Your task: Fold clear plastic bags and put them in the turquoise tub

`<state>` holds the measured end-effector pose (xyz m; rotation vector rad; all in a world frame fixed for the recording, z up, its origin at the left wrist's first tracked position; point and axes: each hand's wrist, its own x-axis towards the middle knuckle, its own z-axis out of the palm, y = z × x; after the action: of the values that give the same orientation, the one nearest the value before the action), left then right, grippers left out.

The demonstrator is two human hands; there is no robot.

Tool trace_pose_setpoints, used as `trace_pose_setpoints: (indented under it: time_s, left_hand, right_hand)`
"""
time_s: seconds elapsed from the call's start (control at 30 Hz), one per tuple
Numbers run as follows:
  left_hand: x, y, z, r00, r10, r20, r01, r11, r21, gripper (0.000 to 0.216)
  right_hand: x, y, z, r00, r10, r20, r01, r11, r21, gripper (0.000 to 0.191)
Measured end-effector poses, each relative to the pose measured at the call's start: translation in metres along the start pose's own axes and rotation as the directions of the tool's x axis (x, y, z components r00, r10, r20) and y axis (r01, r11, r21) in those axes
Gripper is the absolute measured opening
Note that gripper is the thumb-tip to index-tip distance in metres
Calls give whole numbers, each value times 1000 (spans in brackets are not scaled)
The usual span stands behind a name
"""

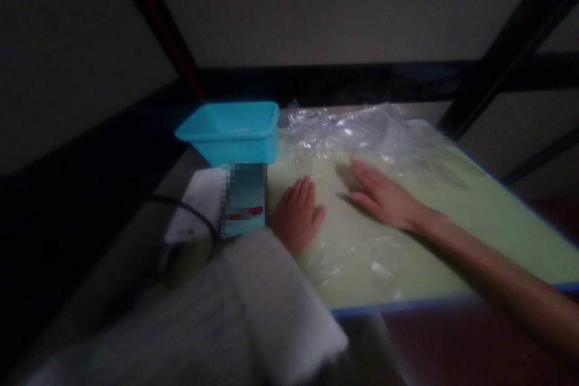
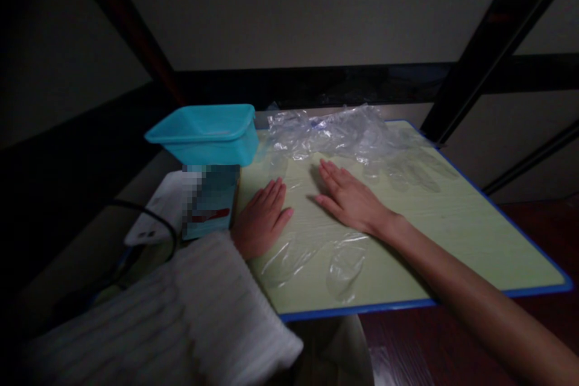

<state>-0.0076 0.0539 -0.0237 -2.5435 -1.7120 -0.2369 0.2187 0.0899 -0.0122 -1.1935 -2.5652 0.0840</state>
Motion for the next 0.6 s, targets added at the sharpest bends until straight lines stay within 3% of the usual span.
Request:
trace_pose_setpoints:
  time_s: [0.07,0.17,0.47,0.6]
  left_hand:
    - [0,0,1,1000,3,7,-3,1000,6,54]
    - [0,0,2,1000,0,-12,0,1000,9,52]
    - [1,0,0,1000,-6,10,6,1000,10,53]
    - [2,1,-1,1000,-20,22,20,1000,5,53]
  right_hand:
    - [3,-15,8,991,-106,76,105,994,21,72]
    - [2,-19,20,986,-121,113,118,993,29,72]
    - [-26,44,17,994,105,34,-102,991,-87,68]
    - [-27,42,4,988,152,4,-151,984,-95,63]
